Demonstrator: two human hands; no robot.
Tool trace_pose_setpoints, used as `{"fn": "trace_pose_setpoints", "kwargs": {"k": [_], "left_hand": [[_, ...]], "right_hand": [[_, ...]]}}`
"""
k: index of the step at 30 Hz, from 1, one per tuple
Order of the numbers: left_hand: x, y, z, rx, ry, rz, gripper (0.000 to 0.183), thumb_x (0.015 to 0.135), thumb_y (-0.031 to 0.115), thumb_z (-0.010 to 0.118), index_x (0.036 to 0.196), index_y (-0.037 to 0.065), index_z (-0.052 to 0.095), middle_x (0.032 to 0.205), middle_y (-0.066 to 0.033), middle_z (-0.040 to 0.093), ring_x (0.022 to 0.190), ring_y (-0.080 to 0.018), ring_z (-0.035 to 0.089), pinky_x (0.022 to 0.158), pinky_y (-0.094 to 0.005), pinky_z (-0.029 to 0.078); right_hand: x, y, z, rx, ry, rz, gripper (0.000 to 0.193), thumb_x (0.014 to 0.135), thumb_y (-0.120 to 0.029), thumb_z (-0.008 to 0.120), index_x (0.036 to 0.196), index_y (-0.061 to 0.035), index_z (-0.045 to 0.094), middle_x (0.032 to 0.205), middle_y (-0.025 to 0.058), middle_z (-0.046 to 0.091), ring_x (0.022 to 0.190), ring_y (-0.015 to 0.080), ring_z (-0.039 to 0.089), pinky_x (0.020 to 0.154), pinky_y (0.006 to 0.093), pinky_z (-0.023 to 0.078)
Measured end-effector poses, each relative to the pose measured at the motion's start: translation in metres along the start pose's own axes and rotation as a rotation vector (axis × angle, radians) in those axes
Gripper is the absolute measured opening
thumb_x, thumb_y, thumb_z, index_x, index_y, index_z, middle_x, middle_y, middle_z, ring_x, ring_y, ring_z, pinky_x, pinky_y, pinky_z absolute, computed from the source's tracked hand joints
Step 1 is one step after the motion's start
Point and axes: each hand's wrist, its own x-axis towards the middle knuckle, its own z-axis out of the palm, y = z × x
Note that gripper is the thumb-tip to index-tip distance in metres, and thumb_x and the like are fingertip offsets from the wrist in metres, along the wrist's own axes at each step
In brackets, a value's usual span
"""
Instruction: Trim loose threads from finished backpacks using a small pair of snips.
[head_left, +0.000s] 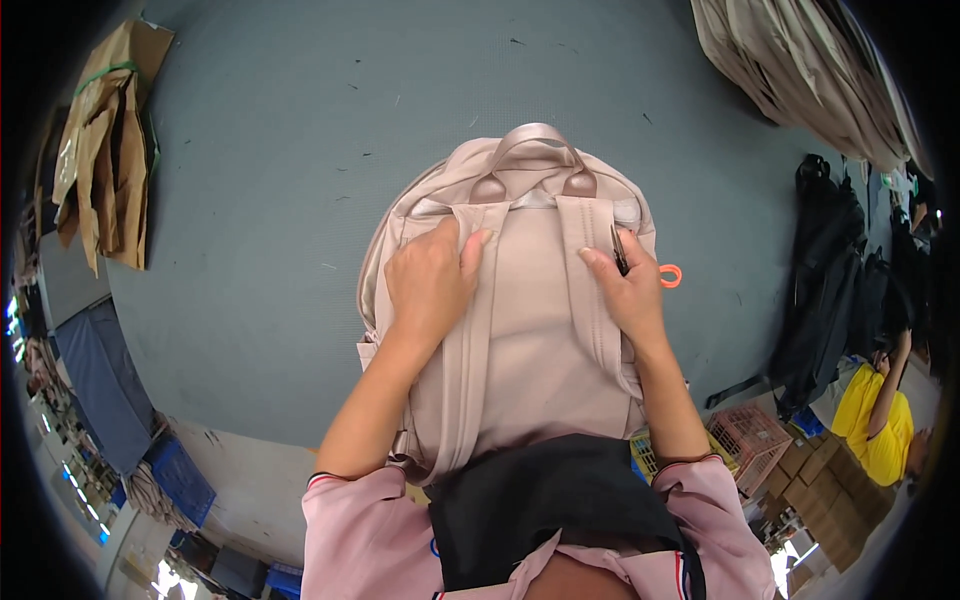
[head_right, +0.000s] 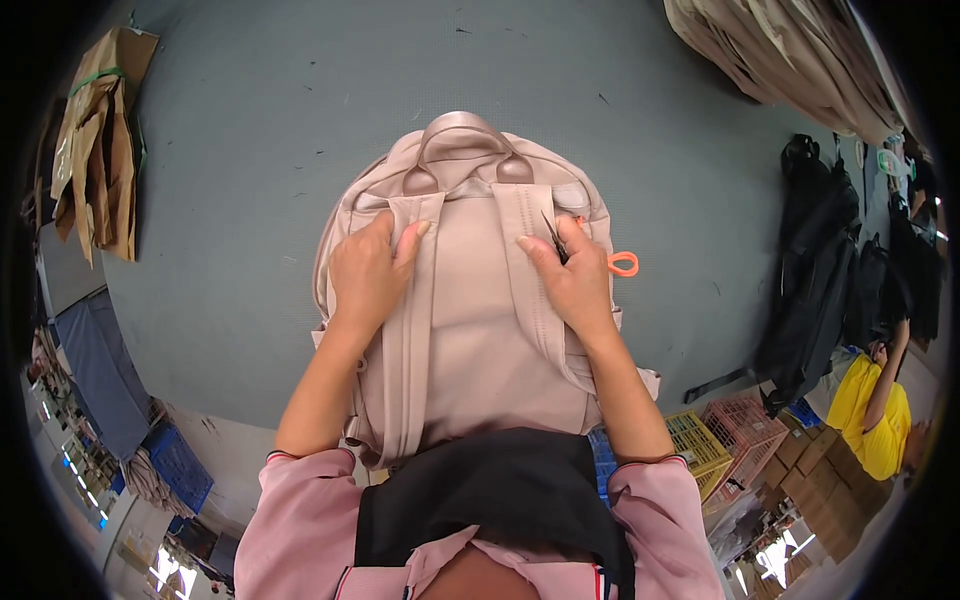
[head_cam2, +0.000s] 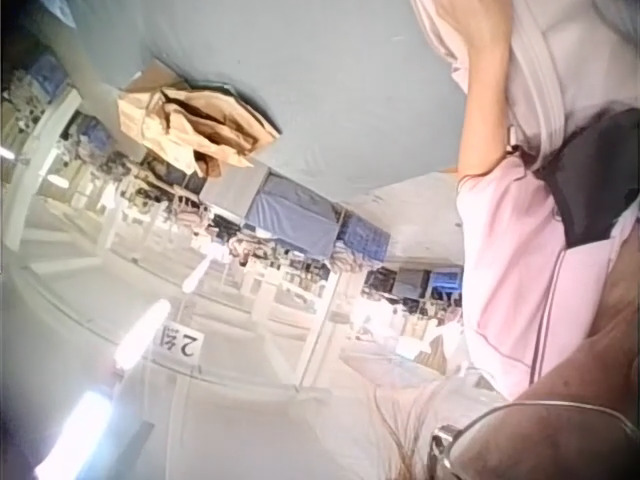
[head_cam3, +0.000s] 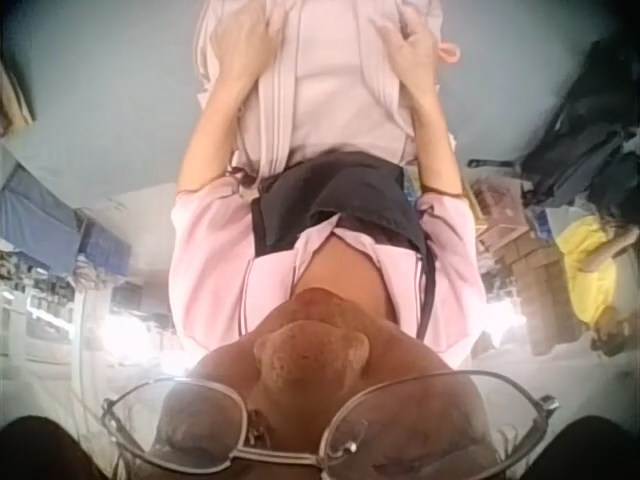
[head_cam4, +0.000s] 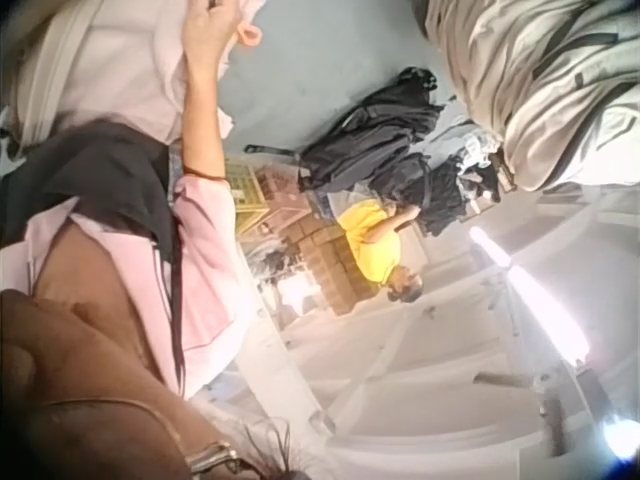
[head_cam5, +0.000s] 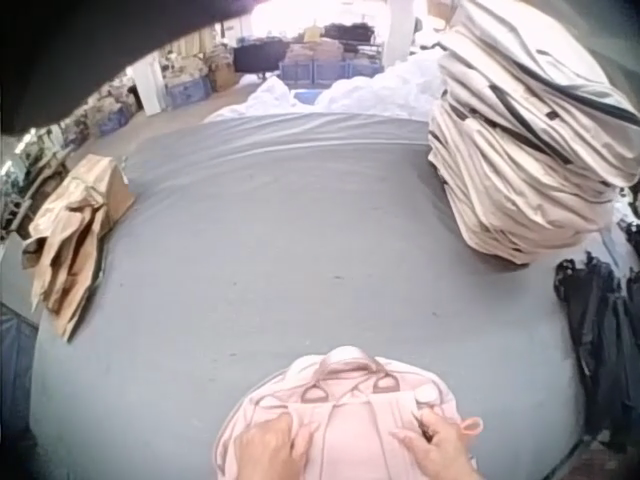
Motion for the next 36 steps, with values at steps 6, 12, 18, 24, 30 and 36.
{"fn": "trace_pose_setpoints", "kwargs": {"k": [6, 12, 18, 24, 30, 36], "left_hand": [[0.001, 0.002, 0.004, -0.019, 0.016, -0.038, 0.038, 0.085, 0.032, 0.064, 0.065, 0.004, 0.049, 0.053, -0.0148, 0.054, 0.049, -0.0341, 0.054, 0.048, -0.0435, 0.042], [0.002, -0.002, 0.005, -0.003, 0.040, -0.058, 0.040, 0.085, 0.035, 0.063, 0.066, 0.004, 0.048, 0.052, -0.0149, 0.053, 0.050, -0.0352, 0.053, 0.048, -0.0451, 0.040], [0.003, -0.001, 0.007, -0.045, 0.032, -0.099, 0.042, 0.085, 0.038, 0.063, 0.066, 0.004, 0.048, 0.053, -0.0151, 0.053, 0.050, -0.0359, 0.052, 0.049, -0.0448, 0.038], [0.005, -0.003, 0.007, -0.052, 0.030, -0.143, 0.045, 0.084, 0.044, 0.062, 0.068, 0.004, 0.050, 0.056, -0.0159, 0.055, 0.054, -0.0370, 0.054, 0.051, -0.0458, 0.040], [-0.012, -0.009, -0.026, -0.384, -0.127, -0.202, 0.039, 0.084, 0.037, 0.062, 0.083, -0.001, 0.058, 0.058, -0.0165, 0.056, 0.052, -0.0308, 0.053, 0.052, -0.0416, 0.041], [-0.127, -0.013, -0.092, -0.567, -0.646, -0.286, 0.036, 0.078, 0.030, 0.071, 0.083, -0.004, 0.058, 0.056, -0.0144, 0.052, 0.050, -0.0186, 0.048, 0.050, -0.0347, 0.040]], "right_hand": [[0.002, 0.006, -0.002, 0.042, 0.007, 0.014, 0.033, 0.083, -0.020, 0.068, 0.073, -0.0017, 0.043, 0.063, -0.0006, 0.040, 0.060, 0.0074, 0.033, 0.052, 0.0247, 0.033], [0.004, 0.004, 0.004, 0.051, 0.034, 0.025, 0.035, 0.081, -0.020, 0.070, 0.073, -0.0007, 0.042, 0.064, 0.0022, 0.039, 0.063, 0.0104, 0.034, 0.055, 0.0285, 0.033], [0.005, 0.007, 0.004, 0.057, 0.064, 0.010, 0.036, 0.081, -0.023, 0.070, 0.074, 0.0009, 0.044, 0.064, 0.0055, 0.045, 0.061, 0.0138, 0.037, 0.055, 0.0304, 0.035], [0.008, 0.006, 0.002, -0.016, 0.059, -0.007, 0.034, 0.081, -0.026, 0.069, 0.077, 0.0012, 0.049, 0.060, 0.0069, 0.045, 0.059, 0.0148, 0.040, 0.053, 0.0325, 0.036], [-0.012, -0.010, -0.035, 0.035, -0.174, -0.016, 0.034, 0.078, -0.029, 0.070, 0.086, -0.0005, 0.054, 0.062, 0.0052, 0.047, 0.059, 0.0155, 0.043, 0.060, 0.0302, 0.039], [-0.117, -0.020, -0.119, -0.257, -0.409, 0.242, 0.027, 0.071, -0.008, 0.073, 0.092, -0.0031, 0.057, 0.068, 0.0054, 0.051, 0.056, 0.0127, 0.048, 0.059, 0.0273, 0.040]]}}
